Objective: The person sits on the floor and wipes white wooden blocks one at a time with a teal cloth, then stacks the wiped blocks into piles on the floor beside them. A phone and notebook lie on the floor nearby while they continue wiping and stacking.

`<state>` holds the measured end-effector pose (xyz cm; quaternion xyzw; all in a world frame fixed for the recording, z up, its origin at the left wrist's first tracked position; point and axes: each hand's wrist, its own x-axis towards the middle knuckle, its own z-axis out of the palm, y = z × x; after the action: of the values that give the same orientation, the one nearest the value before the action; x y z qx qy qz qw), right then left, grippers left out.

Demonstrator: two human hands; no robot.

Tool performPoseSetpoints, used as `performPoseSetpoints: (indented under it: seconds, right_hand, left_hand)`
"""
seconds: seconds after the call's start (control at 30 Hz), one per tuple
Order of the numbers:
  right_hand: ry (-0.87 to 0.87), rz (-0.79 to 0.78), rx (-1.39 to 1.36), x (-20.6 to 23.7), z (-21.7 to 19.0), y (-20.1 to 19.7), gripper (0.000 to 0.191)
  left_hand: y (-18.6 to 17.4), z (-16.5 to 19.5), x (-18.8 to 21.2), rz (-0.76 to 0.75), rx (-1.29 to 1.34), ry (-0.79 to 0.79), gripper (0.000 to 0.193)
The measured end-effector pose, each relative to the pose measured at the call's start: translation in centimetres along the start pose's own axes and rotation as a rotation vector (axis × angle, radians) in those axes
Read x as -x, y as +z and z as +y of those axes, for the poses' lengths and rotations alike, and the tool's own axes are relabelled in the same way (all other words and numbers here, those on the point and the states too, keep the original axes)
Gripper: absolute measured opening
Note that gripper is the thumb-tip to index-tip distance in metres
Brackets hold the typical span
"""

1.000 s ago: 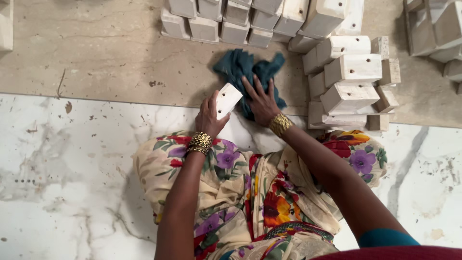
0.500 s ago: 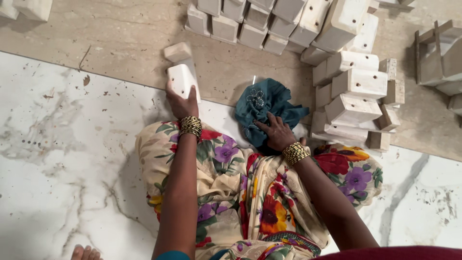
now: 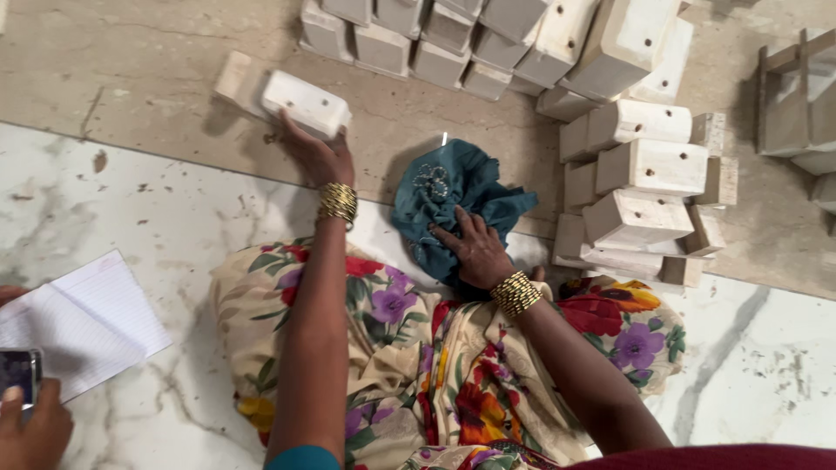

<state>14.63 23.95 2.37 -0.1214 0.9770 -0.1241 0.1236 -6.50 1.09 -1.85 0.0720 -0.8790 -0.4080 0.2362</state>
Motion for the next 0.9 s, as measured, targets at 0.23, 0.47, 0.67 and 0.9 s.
performPoseSetpoints:
  seconds: [0.23, 0.47, 0.67, 0.9]
  right_hand:
    - [0.015, -0.071, -0.050, -0.7, 0.5, -1.4, 0.094]
    - [-0.261, 0.212, -0.908, -1.4, -2.0, -2.6, 0.087]
    - [0.220, 0.585, -0.944, 0.5, -0.2, 1.1, 0.040]
    - [0.151, 1.075, -0.983, -0.4, 6.8, -0.7, 0.032]
  left_hand:
    - [-0.7, -0.7, -5.9, -0.345, 0.542, -0.163, 0.101]
    - [-3.1, 4.1, 11.4, -0.789, 1.581, -0.675, 0.069]
    - [2.1, 10.0, 22.6, -1.201, 2.208, -0.602, 0.048]
    - [-4.9, 15.4, 23.2, -1.286, 1.332, -0.395, 0.062]
